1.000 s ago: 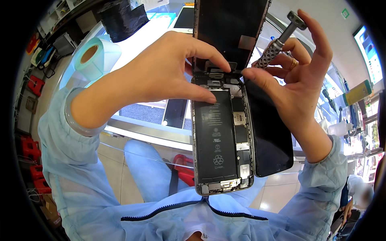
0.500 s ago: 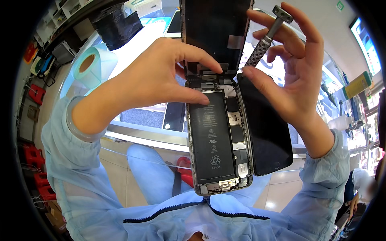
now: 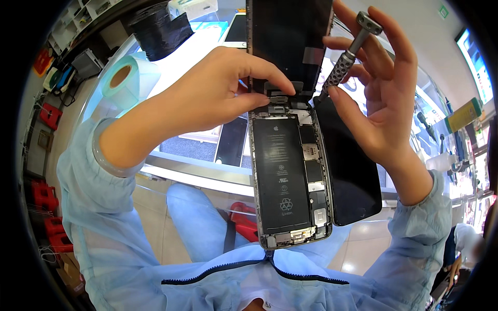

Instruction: The person removes the back cover of a smartphone, then uses a screwdriver to unscrew and detach internal components including the motherboard and battery. The device remains open with parts separated by the end of the clip.

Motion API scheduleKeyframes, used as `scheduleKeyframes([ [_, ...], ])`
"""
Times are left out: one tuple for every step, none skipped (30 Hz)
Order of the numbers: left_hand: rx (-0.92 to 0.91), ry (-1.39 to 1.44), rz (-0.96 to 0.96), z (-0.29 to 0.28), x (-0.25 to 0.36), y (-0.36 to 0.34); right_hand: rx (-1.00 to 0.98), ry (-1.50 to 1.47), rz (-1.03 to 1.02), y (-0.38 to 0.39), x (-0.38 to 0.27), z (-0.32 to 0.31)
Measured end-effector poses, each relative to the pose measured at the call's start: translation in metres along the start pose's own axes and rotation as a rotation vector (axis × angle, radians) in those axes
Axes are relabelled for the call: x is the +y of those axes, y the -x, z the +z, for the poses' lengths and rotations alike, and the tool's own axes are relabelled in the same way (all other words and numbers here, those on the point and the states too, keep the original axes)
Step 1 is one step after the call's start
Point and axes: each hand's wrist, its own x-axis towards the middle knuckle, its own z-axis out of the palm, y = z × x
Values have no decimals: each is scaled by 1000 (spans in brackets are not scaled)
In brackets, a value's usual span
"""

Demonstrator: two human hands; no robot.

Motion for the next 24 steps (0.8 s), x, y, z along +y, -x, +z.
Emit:
scheduleKeyframes([
  [1, 9, 8, 1, 0, -1, -48, -47, -124, 2, 13, -7],
  [3, 18, 16, 1, 0, -1, -47, -3, -126, 4, 16, -11],
  [3, 7, 17, 1, 0, -1, -46, 38, -127, 6, 19, -12],
  [2, -5, 17, 1, 0, -1, -46, 78, -129, 6, 20, -13],
  [2, -16, 18, 1, 0, -2, -63, 39, -108, 5, 21, -13],
  [-3, -35, 0, 1, 1, -2, -60, -3, -118, 4, 20, -10],
  [-8, -54, -18, 1, 3, -2, -58, -44, -128, 4, 18, -6],
  [-14, -73, -37, 0, 4, -2, -55, -86, -138, 4, 15, -4],
  [-8, -61, -25, 0, 3, -2, -71, -32, -147, 5, 13, -6],
  [-3, -49, -14, 0, 1, -1, -68, 18, -137, 5, 14, -8],
  [2, -38, -2, 1, 0, -1, -65, 67, -128, 6, 16, -9],
  [1, -38, -6, 1, 0, -1, -61, 116, -117, 6, 17, -9],
  [0, -37, -10, 1, 0, -2, -65, 83, -135, 7, 17, -9],
  [-1, -37, -13, 1, 0, -2, -70, 51, -152, 7, 17, -9],
  [-2, -44, -13, 1, 0, -2, -73, 20, -168, 8, 17, -8],
  [-3, -52, -13, 1, 1, -3, -68, 50, -166, 8, 17, -8],
  [-5, -59, -12, 1, 1, -3, -63, 80, -164, 8, 17, -8],
  [-3, -61, -11, 1, 2, -2, -57, 107, -162, 8, 17, -8],
  [-1, -64, -10, 1, 2, -1, -63, 80, -152, 8, 17, -8],
  [1, -66, -8, 0, 2, -1, -69, 53, -142, 7, 16, -8],
  [1, -66, -3, 0, 2, -1, -74, 27, -131, 7, 15, -8],
  [0, -65, 2, 0, 1, -2, -74, 38, -132, 7, 15, -9],
  [0, -65, 8, 1, 1, -2, -75, 50, -133, 7, 15, -9],
  [1, -68, 6, 0, 1, -2, -76, 63, -135, 7, 14, -9],
])
